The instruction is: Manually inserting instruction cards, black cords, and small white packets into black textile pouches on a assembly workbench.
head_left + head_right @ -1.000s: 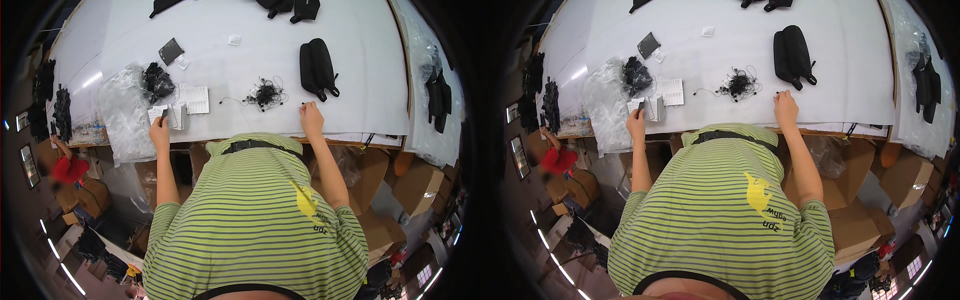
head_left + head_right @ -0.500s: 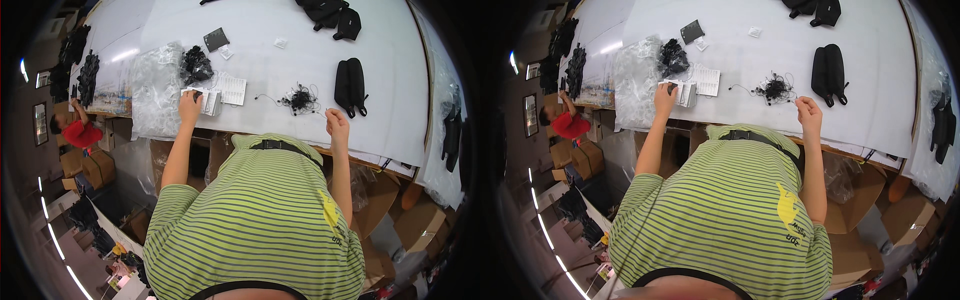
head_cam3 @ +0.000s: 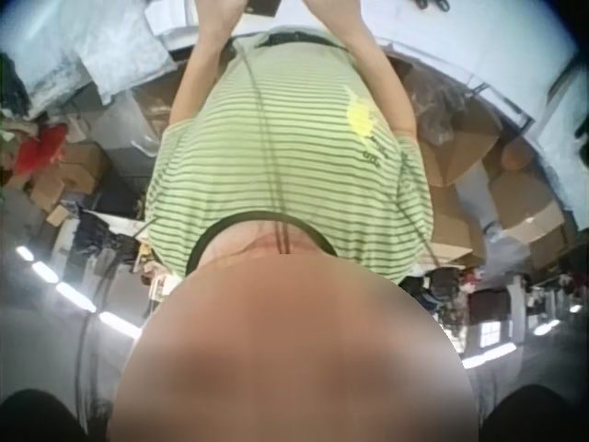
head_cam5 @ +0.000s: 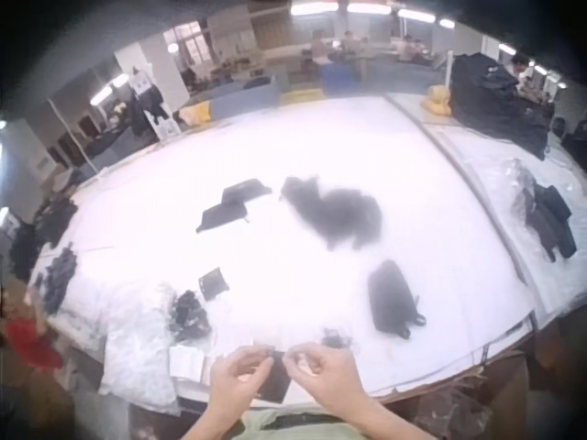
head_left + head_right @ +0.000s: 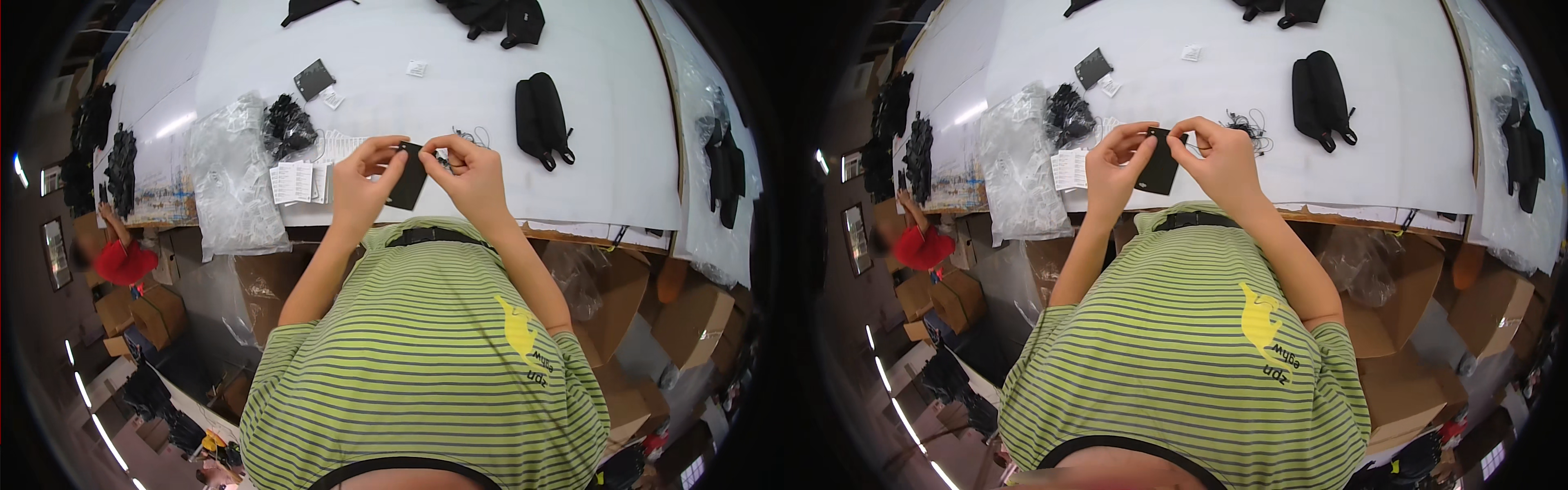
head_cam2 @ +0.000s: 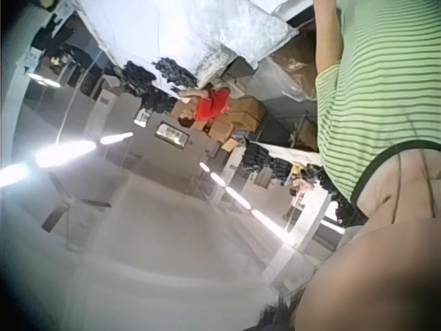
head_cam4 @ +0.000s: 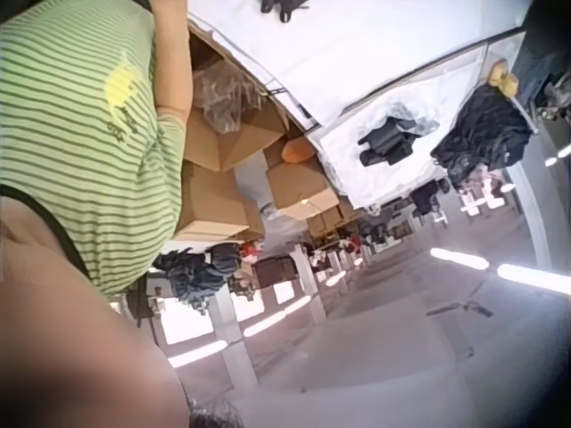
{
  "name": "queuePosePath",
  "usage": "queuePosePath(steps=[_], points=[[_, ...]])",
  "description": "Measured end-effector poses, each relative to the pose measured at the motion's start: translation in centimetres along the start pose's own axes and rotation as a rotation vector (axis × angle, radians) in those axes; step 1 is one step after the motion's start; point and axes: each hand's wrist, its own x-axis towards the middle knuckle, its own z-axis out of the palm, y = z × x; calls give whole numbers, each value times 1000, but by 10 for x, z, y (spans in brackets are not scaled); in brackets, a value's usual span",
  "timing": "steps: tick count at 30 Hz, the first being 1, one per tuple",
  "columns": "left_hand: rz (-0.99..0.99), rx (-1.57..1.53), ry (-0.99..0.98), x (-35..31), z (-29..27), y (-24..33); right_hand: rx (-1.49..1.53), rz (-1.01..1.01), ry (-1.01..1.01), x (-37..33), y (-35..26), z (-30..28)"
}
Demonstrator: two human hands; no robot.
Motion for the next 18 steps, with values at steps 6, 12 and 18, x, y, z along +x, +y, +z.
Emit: queuePosePath(steps=[6, 12, 18], points=[[104, 110, -36, 6, 19, 12, -52, -21, 63, 4, 1, -7], [268, 320, -19, 17, 29, 11, -135, 5, 101, 14, -1, -8], [100, 113, -147, 42, 23, 7, 286, 287, -45, 32, 20, -14]])
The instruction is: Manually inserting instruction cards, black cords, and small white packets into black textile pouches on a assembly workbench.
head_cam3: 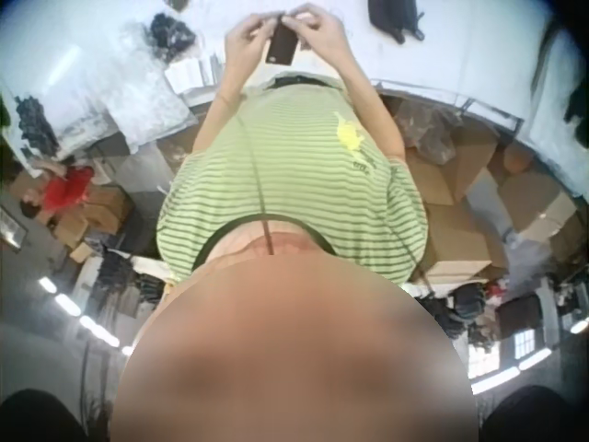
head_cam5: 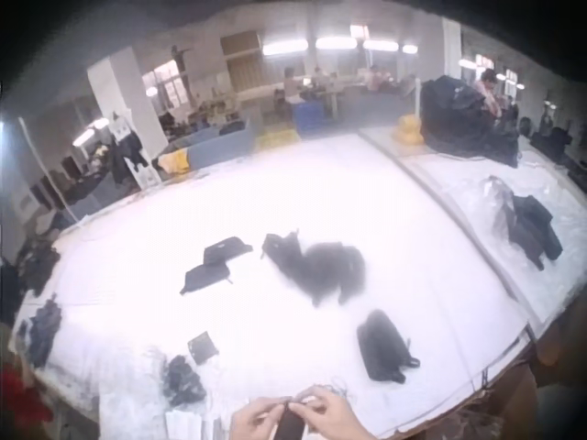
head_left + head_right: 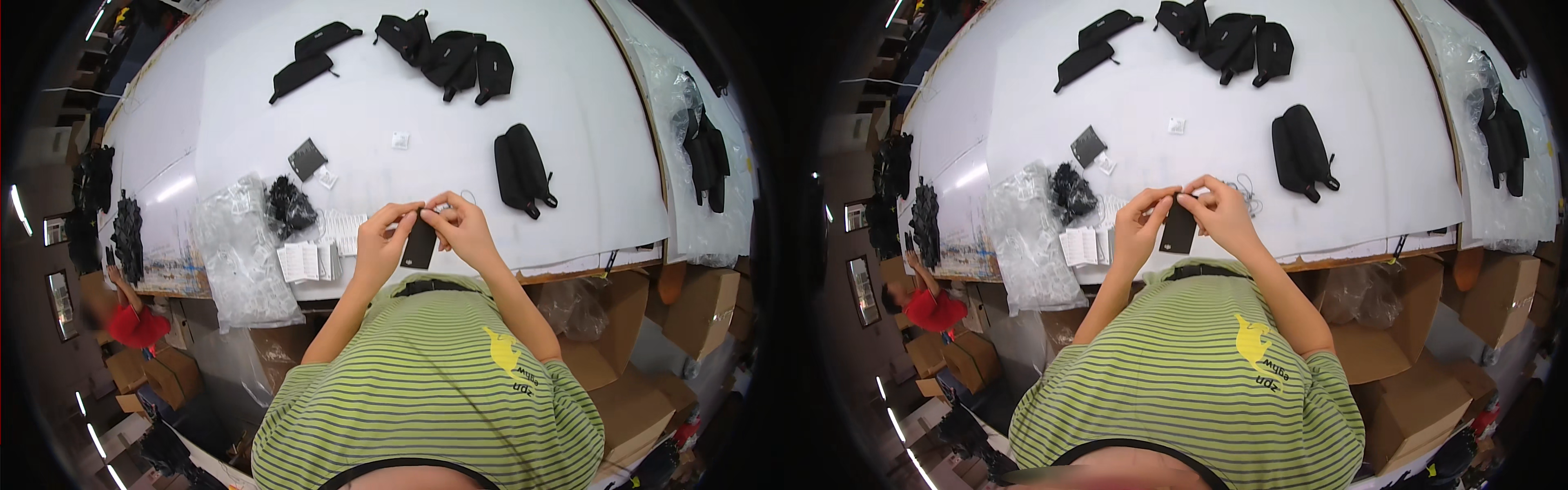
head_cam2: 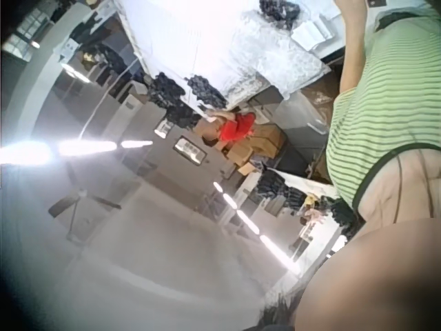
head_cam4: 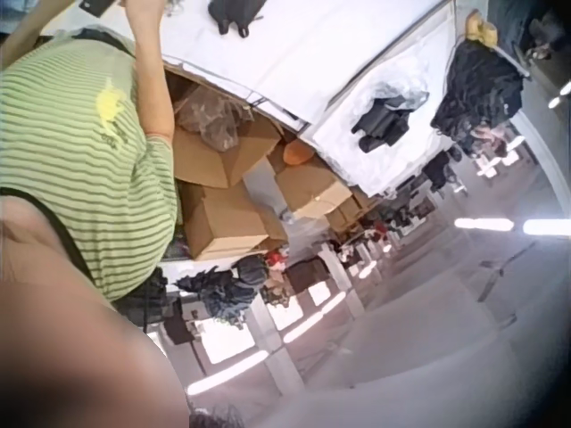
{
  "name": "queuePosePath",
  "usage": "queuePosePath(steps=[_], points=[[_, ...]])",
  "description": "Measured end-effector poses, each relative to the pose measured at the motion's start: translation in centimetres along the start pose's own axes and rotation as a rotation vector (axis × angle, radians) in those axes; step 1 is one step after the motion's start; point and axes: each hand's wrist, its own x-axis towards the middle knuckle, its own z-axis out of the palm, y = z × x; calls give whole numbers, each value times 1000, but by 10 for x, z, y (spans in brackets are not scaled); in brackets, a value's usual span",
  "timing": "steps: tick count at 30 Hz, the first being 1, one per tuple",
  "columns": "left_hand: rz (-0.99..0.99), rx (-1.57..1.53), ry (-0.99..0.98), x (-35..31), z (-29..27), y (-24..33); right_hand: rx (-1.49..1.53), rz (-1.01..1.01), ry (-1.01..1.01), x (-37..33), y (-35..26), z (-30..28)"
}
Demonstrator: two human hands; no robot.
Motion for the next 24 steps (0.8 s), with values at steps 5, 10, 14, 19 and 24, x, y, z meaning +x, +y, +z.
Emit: queuePosePath(steps=[5, 10, 14, 19, 24], points=[[-223, -333, -100, 24, -4, -28, 223, 147, -159, 27, 6, -1], [-209, -380, -138, 70, -9, -62, 225, 208, -236, 60, 2, -5], [-67, -31, -122, 184, -32, -136, 299, 256, -174, 89, 17, -17], [123, 862, 384, 371, -112, -222, 341, 397, -57, 113, 35, -29], [-426, 1117, 27, 464, -184, -256, 424, 518, -49, 131, 58, -43]])
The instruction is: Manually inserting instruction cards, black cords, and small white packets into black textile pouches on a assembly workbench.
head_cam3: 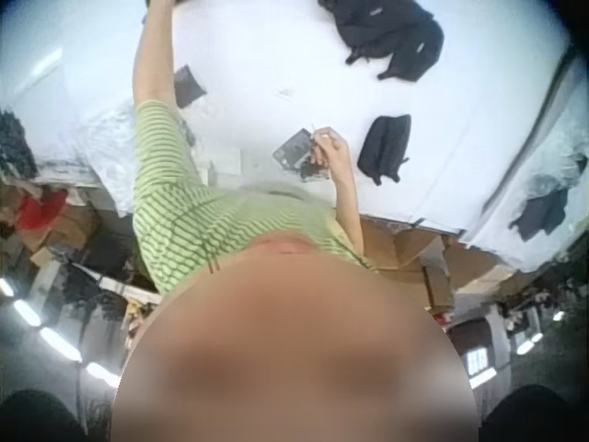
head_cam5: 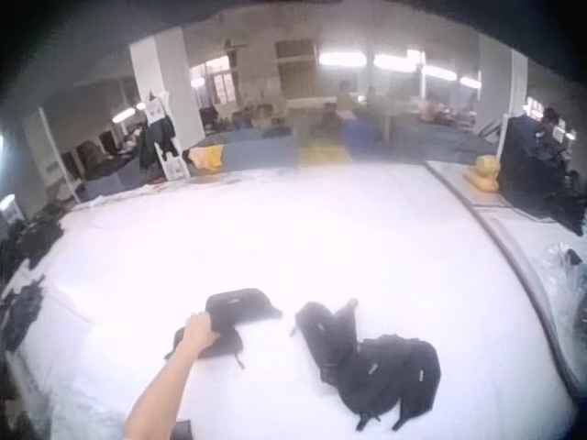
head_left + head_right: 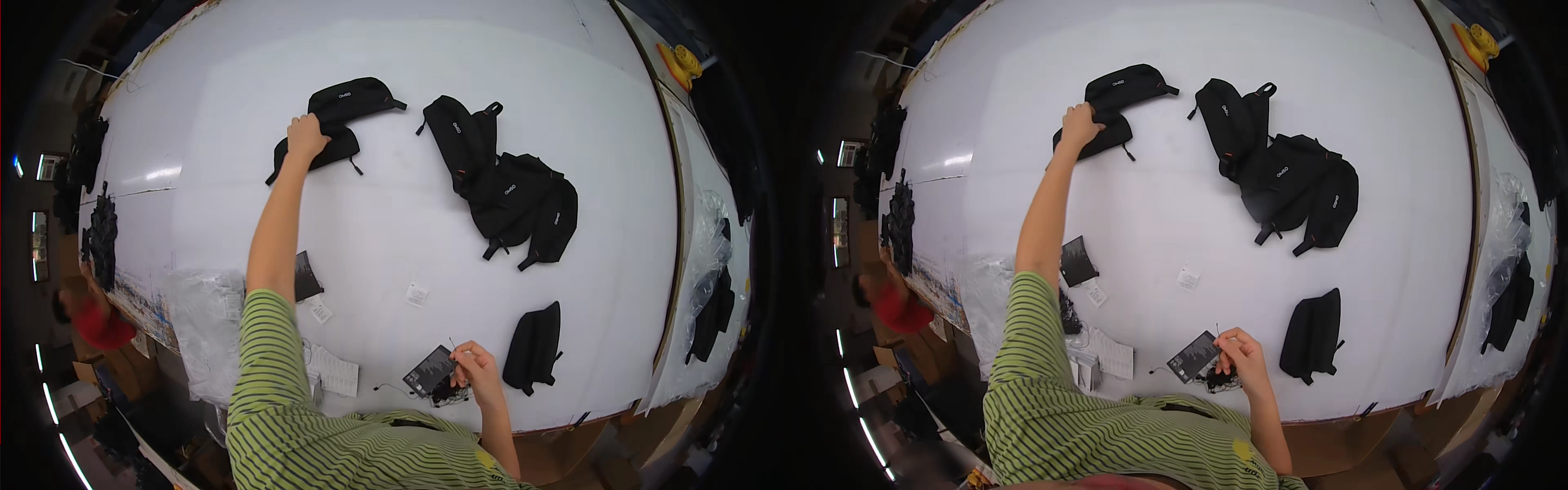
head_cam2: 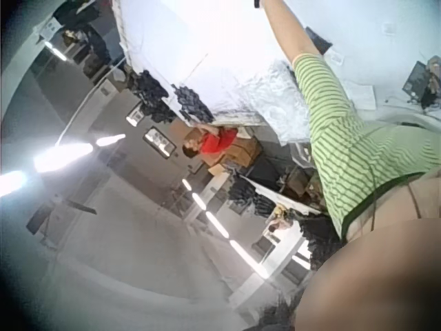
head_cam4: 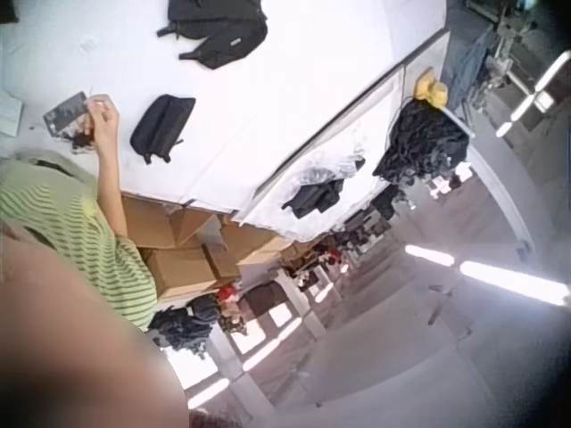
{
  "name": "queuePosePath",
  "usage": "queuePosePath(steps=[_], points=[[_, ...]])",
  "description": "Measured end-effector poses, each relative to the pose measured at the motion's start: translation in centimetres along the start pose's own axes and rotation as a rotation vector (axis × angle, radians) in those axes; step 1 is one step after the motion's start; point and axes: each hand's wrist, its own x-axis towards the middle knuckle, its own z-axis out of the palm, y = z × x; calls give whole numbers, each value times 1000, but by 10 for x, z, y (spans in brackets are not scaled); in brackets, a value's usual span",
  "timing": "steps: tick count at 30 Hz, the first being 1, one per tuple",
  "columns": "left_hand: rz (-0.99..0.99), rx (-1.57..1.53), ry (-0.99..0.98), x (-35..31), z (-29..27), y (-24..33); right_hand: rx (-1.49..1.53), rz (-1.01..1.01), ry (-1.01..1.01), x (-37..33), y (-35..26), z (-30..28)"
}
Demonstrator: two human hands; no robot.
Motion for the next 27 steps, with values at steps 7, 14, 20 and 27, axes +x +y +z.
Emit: queuePosePath(steps=[7, 14, 20, 27], points=[[583, 144, 703, 44, -18, 39, 18, 28, -26, 27, -3, -3], [267, -483, 169, -85, -16, 72, 52, -52, 76, -9, 5, -15], [325, -622, -52, -328, 29, 82, -106, -130, 124, -74, 25, -32], [425, -551, 200, -452, 72, 61, -242, -163, 149, -120, 60, -32]])
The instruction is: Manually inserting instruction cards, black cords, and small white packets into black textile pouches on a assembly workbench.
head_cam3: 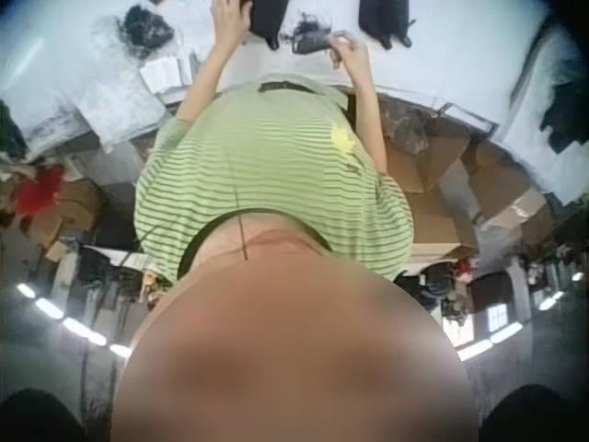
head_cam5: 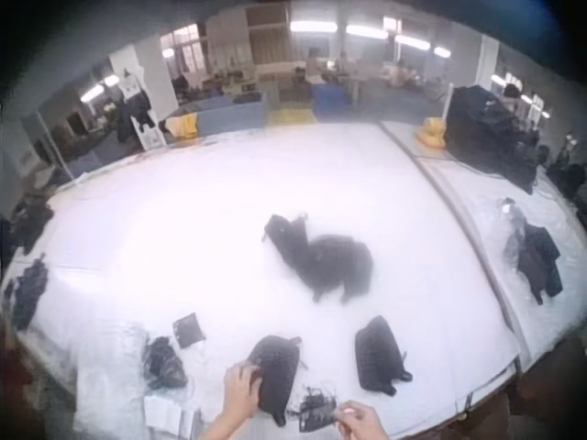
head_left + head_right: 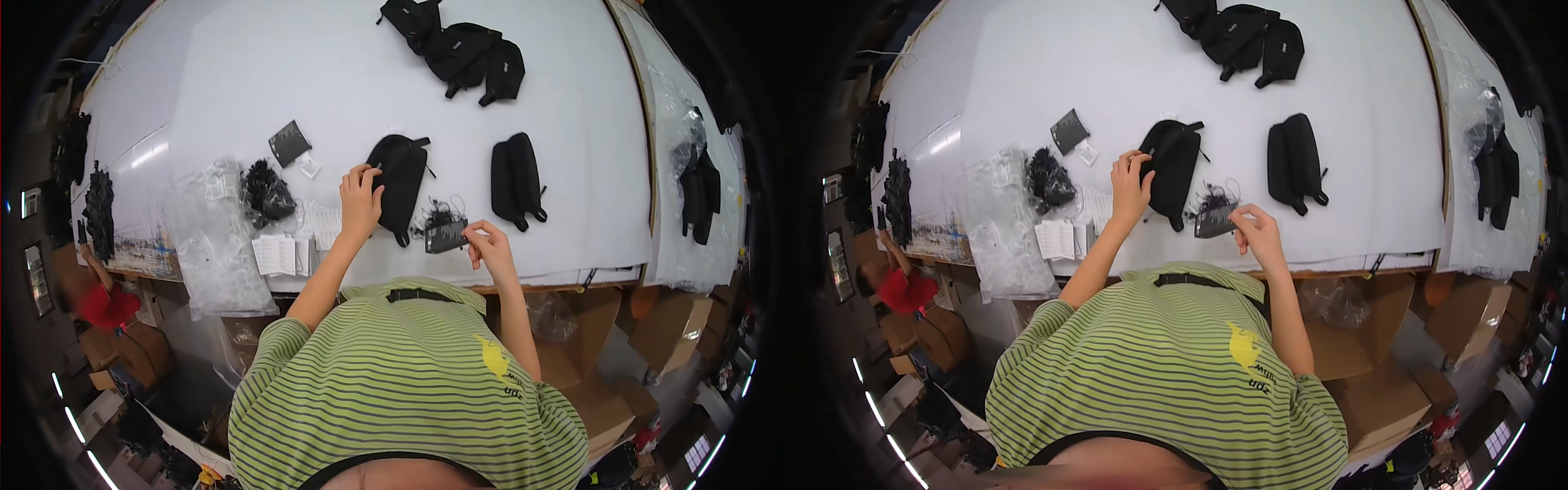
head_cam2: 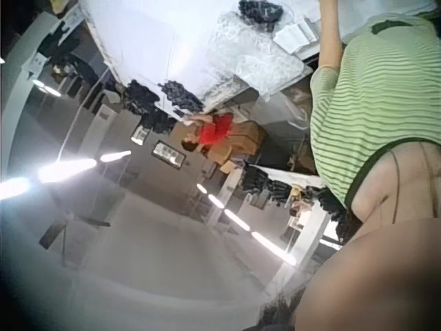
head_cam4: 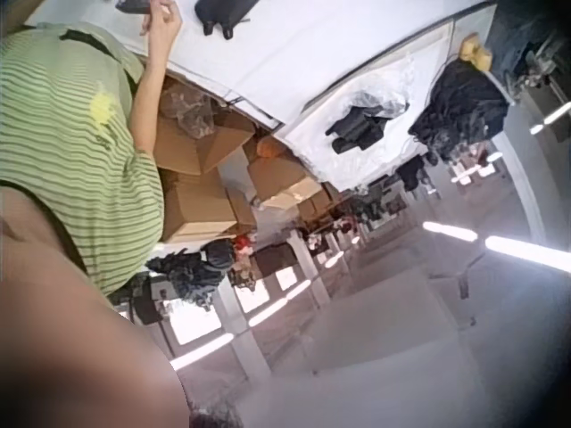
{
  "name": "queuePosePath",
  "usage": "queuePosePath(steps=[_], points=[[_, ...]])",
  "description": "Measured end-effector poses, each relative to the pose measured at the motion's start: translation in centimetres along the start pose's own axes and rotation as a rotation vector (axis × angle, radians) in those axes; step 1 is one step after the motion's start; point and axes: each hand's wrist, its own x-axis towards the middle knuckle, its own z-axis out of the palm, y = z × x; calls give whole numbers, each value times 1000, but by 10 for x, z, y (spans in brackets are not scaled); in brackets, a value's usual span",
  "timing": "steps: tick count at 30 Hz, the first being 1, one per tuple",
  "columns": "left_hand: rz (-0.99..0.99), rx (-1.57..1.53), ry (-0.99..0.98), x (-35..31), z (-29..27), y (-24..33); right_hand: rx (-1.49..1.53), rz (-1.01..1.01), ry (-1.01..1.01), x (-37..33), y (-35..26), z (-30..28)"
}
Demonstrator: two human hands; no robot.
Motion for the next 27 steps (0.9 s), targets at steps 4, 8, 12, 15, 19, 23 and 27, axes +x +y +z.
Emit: queuePosePath(steps=[4, 8, 12, 15, 19, 23, 27], points=[[395, 195, -213, -50, 13, 6, -263, -85, 57, -5, 21, -3], [325, 120, -42, -71, 23, 7, -499, -216, 118, -11, 26, 14], [150, -96, 126, -79, -9, 48, -683, -471, 154, -14, 31, 41], [-82, -142, 71, -87, -24, 61, -771, -554, 79, -15, 24, 62], [-237, -313, 10, -94, -38, 66, -816, -640, 57, -19, 23, 70], [-207, -407, -32, -101, -37, 60, -853, -764, 39, -20, 27, 74], [-171, -509, -5, -107, -40, 68, -928, -667, -5, -27, 26, 73]])
